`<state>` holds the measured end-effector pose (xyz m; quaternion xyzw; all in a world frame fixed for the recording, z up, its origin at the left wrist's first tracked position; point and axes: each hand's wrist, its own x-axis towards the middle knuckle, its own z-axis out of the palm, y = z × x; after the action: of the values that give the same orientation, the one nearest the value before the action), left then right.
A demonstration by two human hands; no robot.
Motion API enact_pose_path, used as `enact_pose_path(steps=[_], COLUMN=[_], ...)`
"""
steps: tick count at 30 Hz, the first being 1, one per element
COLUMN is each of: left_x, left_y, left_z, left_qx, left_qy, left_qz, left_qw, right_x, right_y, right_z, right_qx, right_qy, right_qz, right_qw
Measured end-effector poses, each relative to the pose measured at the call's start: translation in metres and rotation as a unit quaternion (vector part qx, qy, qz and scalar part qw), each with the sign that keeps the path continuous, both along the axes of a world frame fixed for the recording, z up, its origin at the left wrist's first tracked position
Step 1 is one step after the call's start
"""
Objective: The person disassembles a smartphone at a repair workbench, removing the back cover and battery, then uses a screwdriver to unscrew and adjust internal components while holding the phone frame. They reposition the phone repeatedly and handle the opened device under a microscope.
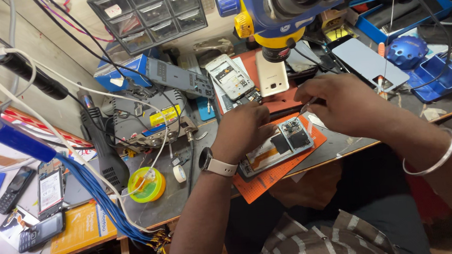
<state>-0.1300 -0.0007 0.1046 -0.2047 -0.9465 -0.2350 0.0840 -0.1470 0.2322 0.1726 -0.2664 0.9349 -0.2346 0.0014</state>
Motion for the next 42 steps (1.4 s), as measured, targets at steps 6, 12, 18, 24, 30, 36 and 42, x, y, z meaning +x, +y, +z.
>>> enact_pose_path(steps=[6,12,18,24,30,36,42], left_x=[-0.003,-0.007,-0.006,-0.006,-0.007,-0.007,-0.003], left_y=[0.003,0.009,0.010,0.011,0.010,0.009,0.011], left_z=[-0.009,-0.013,-0.014,-0.014,-0.015,-0.015,-0.013], left_qx=[0.021,-0.013,-0.005,0.004,0.005,0.008,0.008], left_qy=[0.057,0.012,-0.015,-0.039,-0.041,-0.041,-0.041], left_qz=[-0.063,-0.074,-0.044,-0.040,-0.040,-0.042,-0.046], left_qw=[0.996,0.997,0.999,0.998,0.998,0.998,0.998], right_x=[0.001,0.001,0.002,-0.003,-0.004,-0.002,0.009], right_y=[0.004,0.011,0.013,0.018,0.030,0.041,0.018], right_z=[-0.009,-0.010,-0.014,-0.019,-0.026,-0.015,-0.022], right_qx=[-0.042,-0.049,-0.089,-0.070,-0.058,-0.084,-0.076], right_qy=[0.014,0.008,0.031,0.011,0.154,0.075,0.035], right_qz=[0.016,-0.006,-0.066,-0.171,-0.159,-0.177,-0.101], right_qw=[0.999,0.999,0.993,0.983,0.973,0.978,0.991])
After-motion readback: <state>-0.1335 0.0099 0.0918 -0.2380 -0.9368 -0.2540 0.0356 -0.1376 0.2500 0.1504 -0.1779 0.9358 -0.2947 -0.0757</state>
